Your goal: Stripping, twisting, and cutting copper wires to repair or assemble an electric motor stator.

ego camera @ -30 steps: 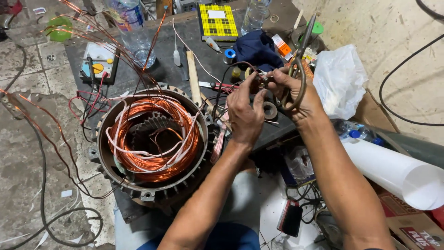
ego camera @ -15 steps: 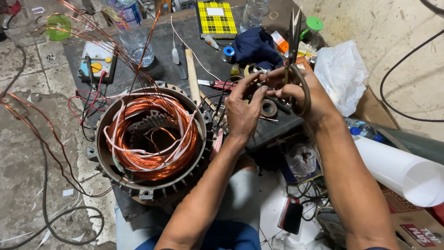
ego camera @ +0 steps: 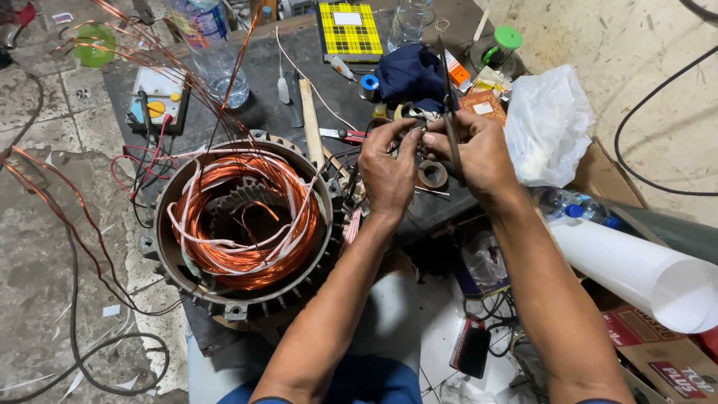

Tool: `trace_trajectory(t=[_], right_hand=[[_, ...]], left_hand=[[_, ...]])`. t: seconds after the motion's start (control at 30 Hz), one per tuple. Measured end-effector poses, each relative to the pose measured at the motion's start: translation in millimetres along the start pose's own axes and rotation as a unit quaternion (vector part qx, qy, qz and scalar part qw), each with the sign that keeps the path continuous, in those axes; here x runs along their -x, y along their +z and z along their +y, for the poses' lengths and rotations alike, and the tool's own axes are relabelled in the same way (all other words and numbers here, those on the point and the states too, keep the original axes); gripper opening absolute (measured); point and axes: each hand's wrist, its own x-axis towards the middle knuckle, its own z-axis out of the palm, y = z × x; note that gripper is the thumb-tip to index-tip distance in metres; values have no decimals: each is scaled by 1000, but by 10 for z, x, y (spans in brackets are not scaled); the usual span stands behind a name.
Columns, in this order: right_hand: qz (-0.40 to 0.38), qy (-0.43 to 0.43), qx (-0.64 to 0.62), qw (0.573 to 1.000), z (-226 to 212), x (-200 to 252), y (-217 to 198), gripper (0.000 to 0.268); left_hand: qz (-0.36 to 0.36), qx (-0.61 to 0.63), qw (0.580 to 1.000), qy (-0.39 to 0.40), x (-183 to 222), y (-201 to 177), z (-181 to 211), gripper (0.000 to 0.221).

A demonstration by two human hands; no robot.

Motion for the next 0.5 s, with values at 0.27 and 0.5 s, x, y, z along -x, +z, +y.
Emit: trace_trajectory(t=[0.27, 0.5], right_hand=[[138, -23, 14, 990, -444, 68, -373, 20], [331, -22, -76, 940, -877, 212, -798, 12]], left_hand=[[108, -71, 991, 16, -215, -23, -188, 11], [112, -31, 986, -119, -151, 199, -176, 18]])
